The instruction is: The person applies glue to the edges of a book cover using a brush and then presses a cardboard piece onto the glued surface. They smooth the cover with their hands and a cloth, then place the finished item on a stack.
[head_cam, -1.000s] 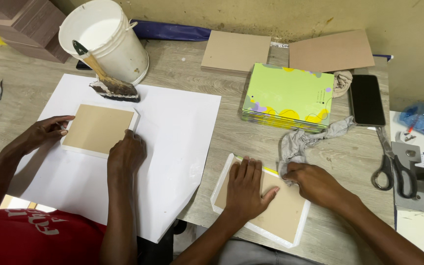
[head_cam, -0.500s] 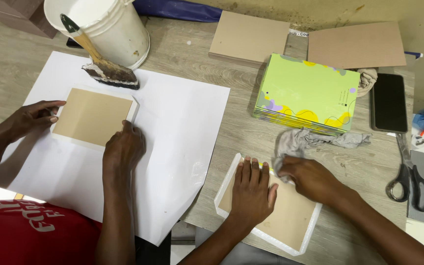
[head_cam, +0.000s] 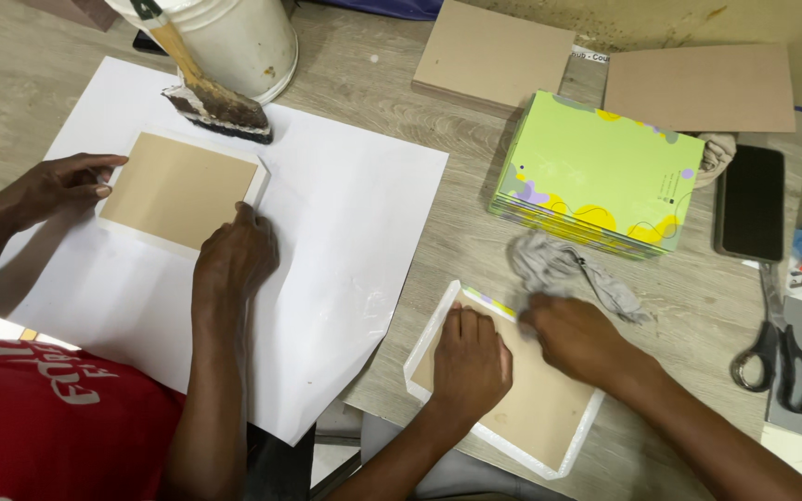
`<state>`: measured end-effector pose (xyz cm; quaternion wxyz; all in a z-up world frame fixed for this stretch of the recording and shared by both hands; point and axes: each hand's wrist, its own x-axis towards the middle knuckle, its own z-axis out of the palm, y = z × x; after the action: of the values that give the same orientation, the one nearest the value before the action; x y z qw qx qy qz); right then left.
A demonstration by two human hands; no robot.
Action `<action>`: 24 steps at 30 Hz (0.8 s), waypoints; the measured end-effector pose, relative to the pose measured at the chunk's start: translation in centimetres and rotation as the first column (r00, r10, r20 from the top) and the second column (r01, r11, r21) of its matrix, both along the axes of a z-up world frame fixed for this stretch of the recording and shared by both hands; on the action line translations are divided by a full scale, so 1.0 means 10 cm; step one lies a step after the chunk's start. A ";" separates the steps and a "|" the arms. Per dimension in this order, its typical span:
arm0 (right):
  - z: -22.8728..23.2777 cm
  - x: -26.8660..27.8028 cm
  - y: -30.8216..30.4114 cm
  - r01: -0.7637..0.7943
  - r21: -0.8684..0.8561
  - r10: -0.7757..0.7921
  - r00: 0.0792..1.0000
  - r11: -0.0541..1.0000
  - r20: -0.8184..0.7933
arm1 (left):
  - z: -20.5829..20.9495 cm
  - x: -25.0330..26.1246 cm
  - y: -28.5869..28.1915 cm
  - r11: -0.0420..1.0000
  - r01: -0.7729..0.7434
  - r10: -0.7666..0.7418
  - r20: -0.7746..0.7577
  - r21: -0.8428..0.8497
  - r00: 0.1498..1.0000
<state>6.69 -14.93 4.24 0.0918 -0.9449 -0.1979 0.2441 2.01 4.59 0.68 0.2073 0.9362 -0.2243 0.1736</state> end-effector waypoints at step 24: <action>0.38 -0.61 -0.70 0.572 -0.013 -0.568 0.811 0.820 -0.141 | -0.37 -0.01 0.09 0.989 -0.044 0.027 -0.120 -0.143 0.992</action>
<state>0.64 -21.96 8.03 0.1884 -0.9400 0.0977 0.2671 1.88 5.45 -3.00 0.2846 0.9311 -0.1817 0.1378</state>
